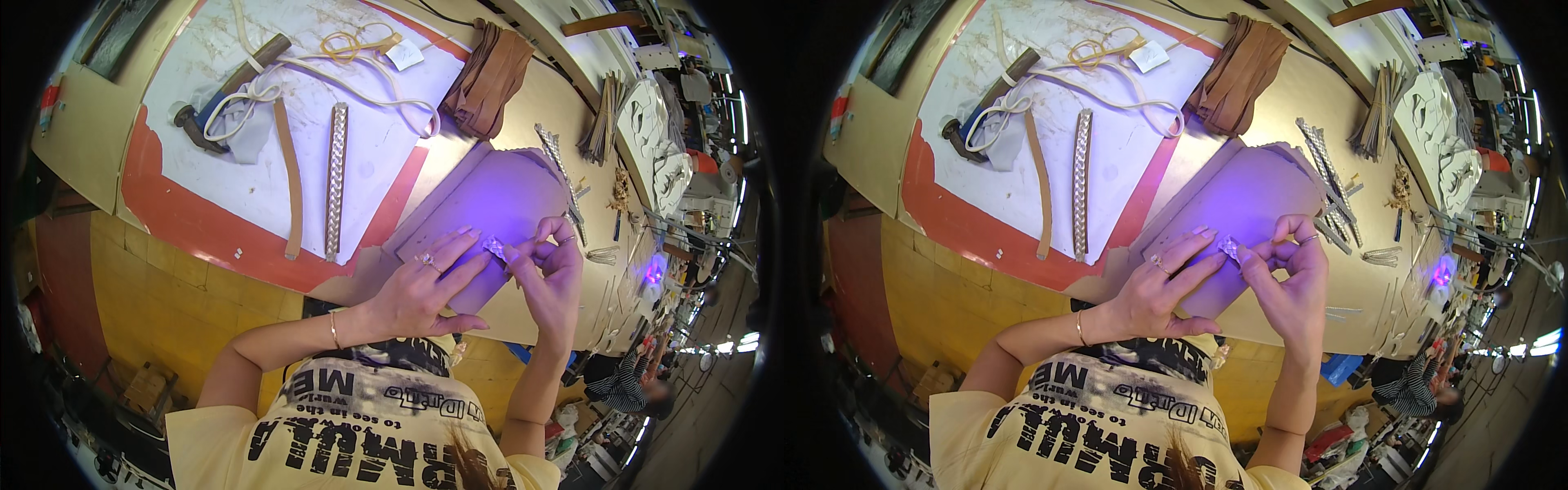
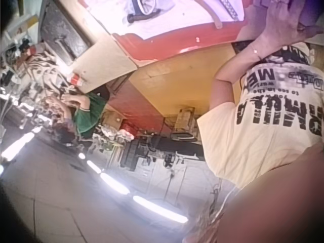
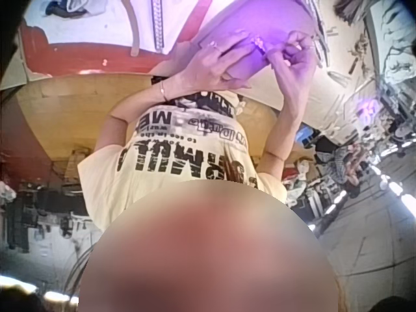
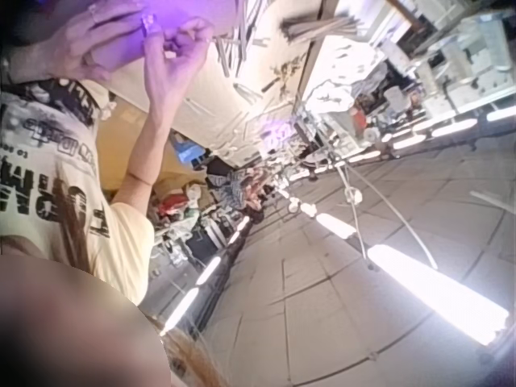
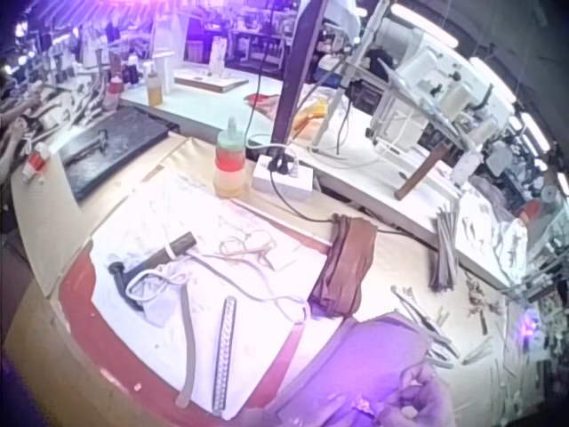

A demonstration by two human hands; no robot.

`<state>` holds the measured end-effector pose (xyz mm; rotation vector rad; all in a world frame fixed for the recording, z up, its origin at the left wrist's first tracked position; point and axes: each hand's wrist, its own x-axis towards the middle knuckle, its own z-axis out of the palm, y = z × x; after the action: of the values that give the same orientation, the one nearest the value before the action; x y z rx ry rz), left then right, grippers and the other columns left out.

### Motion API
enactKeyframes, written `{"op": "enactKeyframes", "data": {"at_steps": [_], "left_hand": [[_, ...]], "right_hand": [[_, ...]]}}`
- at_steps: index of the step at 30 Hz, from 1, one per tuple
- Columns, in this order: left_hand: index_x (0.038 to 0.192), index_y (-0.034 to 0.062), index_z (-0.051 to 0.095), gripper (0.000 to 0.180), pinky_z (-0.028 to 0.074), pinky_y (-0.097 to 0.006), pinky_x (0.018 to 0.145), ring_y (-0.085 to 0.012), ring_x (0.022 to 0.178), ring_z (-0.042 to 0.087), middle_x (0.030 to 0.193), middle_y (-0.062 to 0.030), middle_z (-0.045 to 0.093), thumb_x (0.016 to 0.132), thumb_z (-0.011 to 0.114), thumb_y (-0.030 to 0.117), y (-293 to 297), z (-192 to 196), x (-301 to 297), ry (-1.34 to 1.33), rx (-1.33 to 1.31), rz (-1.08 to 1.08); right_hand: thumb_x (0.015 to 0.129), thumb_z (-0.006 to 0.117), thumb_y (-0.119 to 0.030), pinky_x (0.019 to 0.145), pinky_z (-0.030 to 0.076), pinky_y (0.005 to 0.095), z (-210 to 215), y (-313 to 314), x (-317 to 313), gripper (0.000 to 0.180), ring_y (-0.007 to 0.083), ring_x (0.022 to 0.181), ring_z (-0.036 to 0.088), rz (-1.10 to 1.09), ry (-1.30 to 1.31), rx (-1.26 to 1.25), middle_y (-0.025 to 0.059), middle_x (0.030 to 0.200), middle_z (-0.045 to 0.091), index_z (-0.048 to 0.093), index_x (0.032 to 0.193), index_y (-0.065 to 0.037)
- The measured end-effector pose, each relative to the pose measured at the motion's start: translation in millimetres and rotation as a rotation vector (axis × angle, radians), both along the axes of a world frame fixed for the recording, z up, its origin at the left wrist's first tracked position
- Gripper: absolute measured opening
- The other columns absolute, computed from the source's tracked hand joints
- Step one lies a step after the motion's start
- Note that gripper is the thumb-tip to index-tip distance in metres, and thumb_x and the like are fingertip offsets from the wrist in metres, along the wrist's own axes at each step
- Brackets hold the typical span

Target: The person applies glue to short braided cord segments and attaches them to a cylindrical cardboard form. They repeatedly pick up segments, apply adhesive, and press them onto the form, occasionally inspecting the assembly under a UV lamp.

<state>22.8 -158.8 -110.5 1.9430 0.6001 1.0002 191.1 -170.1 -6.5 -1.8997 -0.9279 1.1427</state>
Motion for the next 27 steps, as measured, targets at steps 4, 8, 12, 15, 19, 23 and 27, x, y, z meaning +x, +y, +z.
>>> {"op": "enactKeyframes", "data": {"at_steps": [4,8,12,15,19,23,27], "left_hand": [[0.128,-0.0053,0.051,0.079,0.043,-0.045,0.101,-0.0386,0.124,0.048,0.135,-0.0237,0.045,0.079,0.069,0.053,-0.1,0.1,-0.1,0.005,-0.006,-0.007],[0.127,-0.0042,0.053,0.079,0.043,-0.045,0.101,-0.0396,0.122,0.05,0.134,-0.0241,0.046,0.076,0.072,0.052,-0.1,0.7,0.1,-0.001,-0.016,0.002],[0.126,-0.0036,0.053,0.078,0.043,-0.045,0.101,-0.0399,0.12,0.051,0.133,-0.0241,0.047,0.075,0.073,0.052,0.0,1.1,0.0,0.002,-0.014,0.013],[0.126,-0.0034,0.054,0.078,0.043,-0.045,0.101,-0.0395,0.12,0.051,0.133,-0.0238,0.048,0.075,0.072,0.053,-0.1,1.3,0.2,0.008,-0.013,0.016],[0.126,-0.0031,0.054,0.078,0.043,-0.044,0.1,-0.0392,0.12,0.051,0.133,-0.0235,0.048,0.075,0.072,0.053,-0.4,1.2,0.4,0.015,-0.009,0.017],[0.126,-0.0036,0.053,0.079,0.043,-0.044,0.1,-0.0391,0.12,0.052,0.133,-0.0234,0.048,0.075,0.073,0.053,-0.1,0.5,0.6,0.008,-0.004,0.015],[0.128,-0.0049,0.049,0.083,0.044,-0.043,0.1,-0.0385,0.12,0.052,0.132,-0.0232,0.049,0.074,0.074,0.052,1.0,0.7,1.6,-0.049,-0.055,0.024]], "right_hand": [[0.082,0.067,0.002,0.061,0.042,0.0175,0.5,0.3,0.3,0.032,0.0047,0.064,0.056,0.012,-0.015,-0.02,0.0024,0.069,0.062,0.039,0.094,-0.008],[0.082,0.067,0.001,0.061,0.042,0.0174,0.9,1.2,0.7,0.033,0.0042,0.064,0.055,0.012,0.004,-0.018,0.0018,0.069,0.062,0.039,0.094,-0.008],[0.082,0.067,0.002,0.06,0.042,0.017,0.7,2.0,-0.6,0.033,0.0034,0.063,0.054,0.004,-0.003,-0.019,0.0012,0.068,0.061,0.038,0.094,-0.009],[0.082,0.067,0.002,0.06,0.041,0.0167,0.9,2.4,-1.6,0.033,0.0031,0.062,0.053,0.004,-0.01,-0.019,0.0012,0.068,0.061,0.037,0.093,-0.009],[0.081,0.066,0.003,0.059,0.041,0.0164,1.2,3.3,-1.6,0.034,0.0028,0.062,0.053,0.007,-0.011,-0.024,0.0009,0.067,0.06,0.036,0.093,-0.009],[0.081,0.066,0.003,0.059,0.04,0.0161,0.7,3.9,-1.3,0.034,0.0028,0.062,0.052,0.004,-0.008,-0.017,0.0004,0.067,0.059,0.036,0.093,-0.009],[0.081,0.066,0.003,0.059,0.04,0.016,0.6,4.0,-1.1,0.035,0.0029,0.062,0.052,0.001,0.0,-0.021,0.0005,0.067,0.058,0.036,0.094,-0.009]]}}
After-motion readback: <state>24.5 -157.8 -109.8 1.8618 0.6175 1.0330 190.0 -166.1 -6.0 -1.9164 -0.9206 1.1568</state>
